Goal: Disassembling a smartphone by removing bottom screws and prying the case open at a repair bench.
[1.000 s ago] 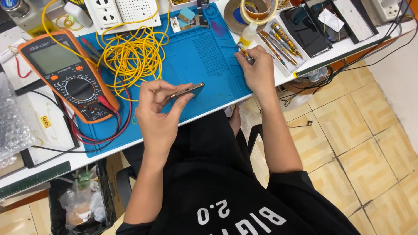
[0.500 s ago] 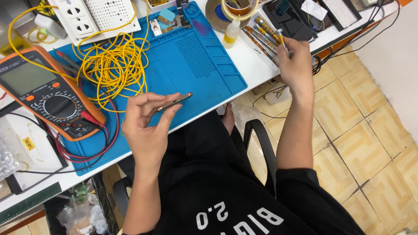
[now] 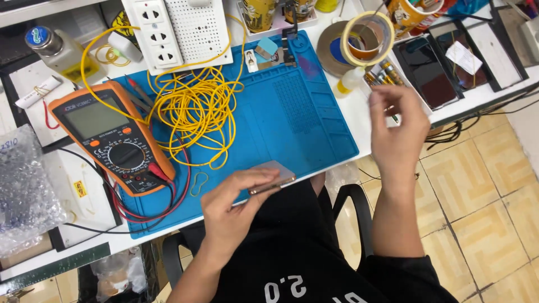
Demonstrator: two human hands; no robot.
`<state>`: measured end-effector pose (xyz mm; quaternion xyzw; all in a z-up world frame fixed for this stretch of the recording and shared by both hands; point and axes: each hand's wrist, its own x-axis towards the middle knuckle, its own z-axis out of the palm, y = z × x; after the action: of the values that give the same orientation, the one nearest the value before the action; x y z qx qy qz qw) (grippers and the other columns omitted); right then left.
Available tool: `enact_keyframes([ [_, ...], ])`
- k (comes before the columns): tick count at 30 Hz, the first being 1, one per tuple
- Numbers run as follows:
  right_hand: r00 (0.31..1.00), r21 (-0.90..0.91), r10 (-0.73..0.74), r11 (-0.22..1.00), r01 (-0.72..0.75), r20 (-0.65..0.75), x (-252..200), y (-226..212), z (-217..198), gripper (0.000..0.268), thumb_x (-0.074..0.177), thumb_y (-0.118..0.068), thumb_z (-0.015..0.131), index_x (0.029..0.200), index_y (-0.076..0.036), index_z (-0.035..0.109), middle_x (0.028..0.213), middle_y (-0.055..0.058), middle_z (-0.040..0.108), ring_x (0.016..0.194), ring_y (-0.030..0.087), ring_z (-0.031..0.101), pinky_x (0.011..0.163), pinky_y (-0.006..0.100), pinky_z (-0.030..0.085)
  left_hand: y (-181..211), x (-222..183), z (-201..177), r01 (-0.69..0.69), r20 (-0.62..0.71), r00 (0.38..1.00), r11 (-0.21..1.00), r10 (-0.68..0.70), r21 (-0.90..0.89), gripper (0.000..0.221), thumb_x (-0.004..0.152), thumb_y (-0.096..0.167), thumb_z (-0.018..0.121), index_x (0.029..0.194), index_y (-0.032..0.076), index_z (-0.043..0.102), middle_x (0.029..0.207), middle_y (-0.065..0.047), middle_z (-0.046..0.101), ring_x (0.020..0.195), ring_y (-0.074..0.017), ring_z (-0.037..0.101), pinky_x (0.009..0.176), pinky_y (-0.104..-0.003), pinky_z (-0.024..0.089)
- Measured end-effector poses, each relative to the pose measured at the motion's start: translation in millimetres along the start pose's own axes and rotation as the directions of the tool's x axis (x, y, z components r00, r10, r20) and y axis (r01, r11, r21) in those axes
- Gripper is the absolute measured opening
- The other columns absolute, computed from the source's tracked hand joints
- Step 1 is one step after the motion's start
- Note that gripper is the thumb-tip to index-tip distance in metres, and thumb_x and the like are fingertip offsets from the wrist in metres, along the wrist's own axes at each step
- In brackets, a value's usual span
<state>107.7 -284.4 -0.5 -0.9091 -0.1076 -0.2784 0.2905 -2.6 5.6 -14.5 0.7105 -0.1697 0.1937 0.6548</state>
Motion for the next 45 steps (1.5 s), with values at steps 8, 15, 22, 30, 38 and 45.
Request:
enact_keyframes([
  [8, 0.612, 0.15, -0.082, 0.987, -0.062, 0.787, 52, -59, 54, 0.027, 0.109, -0.022, 0.07, 0.134, -0.015, 0.076, 0.114, 0.004, 0.08, 0.102, 0.023, 0.076, 0.083, 0.041, 0.059, -3, 11, -10, -0.027, 0.052, 0.998, 0.998, 0.03, -0.051, 0.017, 0.103, 0.003, 0.079, 0.118, -0.003, 0.075, 0.117, -0.017, 0.083, 0.113, -0.0336, 0.086, 0.104, -0.04, 0.072],
  [15, 0.61, 0.124, -0.212, 0.975, 0.183, 0.763, 73, -78, 101, 0.087, 0.107, -0.021, 0.078, 0.18, -0.026, 0.03, 0.133, 0.015, 0.06, 0.113, 0.035, 0.064, 0.078, 0.05, 0.058, -14, 6, -17, -0.012, 0.125, 0.992, 0.989, 0.031, -0.151, 0.013, 0.112, 0.001, 0.072, 0.125, 0.002, 0.071, 0.129, -0.016, 0.08, 0.121, -0.0335, 0.084, 0.105, -0.046, 0.072],
  [22, 0.522, 0.204, -0.351, 0.926, 0.319, 0.778, 71, -82, 122, 0.012, 0.112, -0.024, 0.07, 0.115, -0.013, 0.066, 0.118, 0.01, 0.058, 0.108, 0.033, 0.065, 0.062, 0.05, 0.055, -16, 10, -26, 0.014, 0.179, 0.984, 0.978, 0.023, -0.207, 0.013, 0.115, -0.004, 0.069, 0.127, 0.0, 0.071, 0.133, -0.016, 0.079, 0.125, -0.0359, 0.082, 0.108, -0.048, 0.072],
  [30, 0.681, 0.272, -0.408, 0.913, 0.305, 0.608, 123, -103, 93, 0.042, 0.112, 0.017, 0.058, 0.15, 0.001, 0.069, 0.13, 0.021, 0.061, 0.124, 0.039, 0.061, 0.107, 0.049, 0.05, -21, 7, -28, -0.025, 0.164, 0.984, 0.969, 0.067, -0.246, 0.013, 0.116, -0.003, 0.069, 0.128, 0.0, 0.073, 0.134, -0.015, 0.078, 0.126, -0.0345, 0.082, 0.108, -0.046, 0.071],
  [38, 0.789, 0.175, -0.15, 0.983, 0.055, 0.596, 149, -108, 184, 0.056, 0.115, -0.019, 0.085, 0.156, -0.008, 0.048, 0.116, 0.011, 0.072, 0.095, 0.026, 0.072, 0.087, 0.047, 0.053, -17, 7, -27, -0.034, 0.128, 0.99, 0.97, 0.067, -0.239, 0.013, 0.114, -0.005, 0.073, 0.125, 0.001, 0.072, 0.131, -0.013, 0.079, 0.124, -0.0331, 0.083, 0.109, -0.044, 0.07],
  [45, 0.825, 0.334, -0.005, 0.916, -0.223, 0.565, 154, -82, 224, 0.043, 0.117, -0.012, 0.078, 0.142, -0.009, 0.044, 0.112, 0.011, 0.07, 0.087, 0.022, 0.075, 0.058, 0.034, 0.066, -13, 2, -26, -0.016, 0.144, 0.988, 0.968, 0.053, -0.251, 0.017, 0.11, -0.008, 0.077, 0.123, 0.002, 0.071, 0.129, -0.014, 0.08, 0.124, -0.0319, 0.082, 0.109, -0.043, 0.068],
])
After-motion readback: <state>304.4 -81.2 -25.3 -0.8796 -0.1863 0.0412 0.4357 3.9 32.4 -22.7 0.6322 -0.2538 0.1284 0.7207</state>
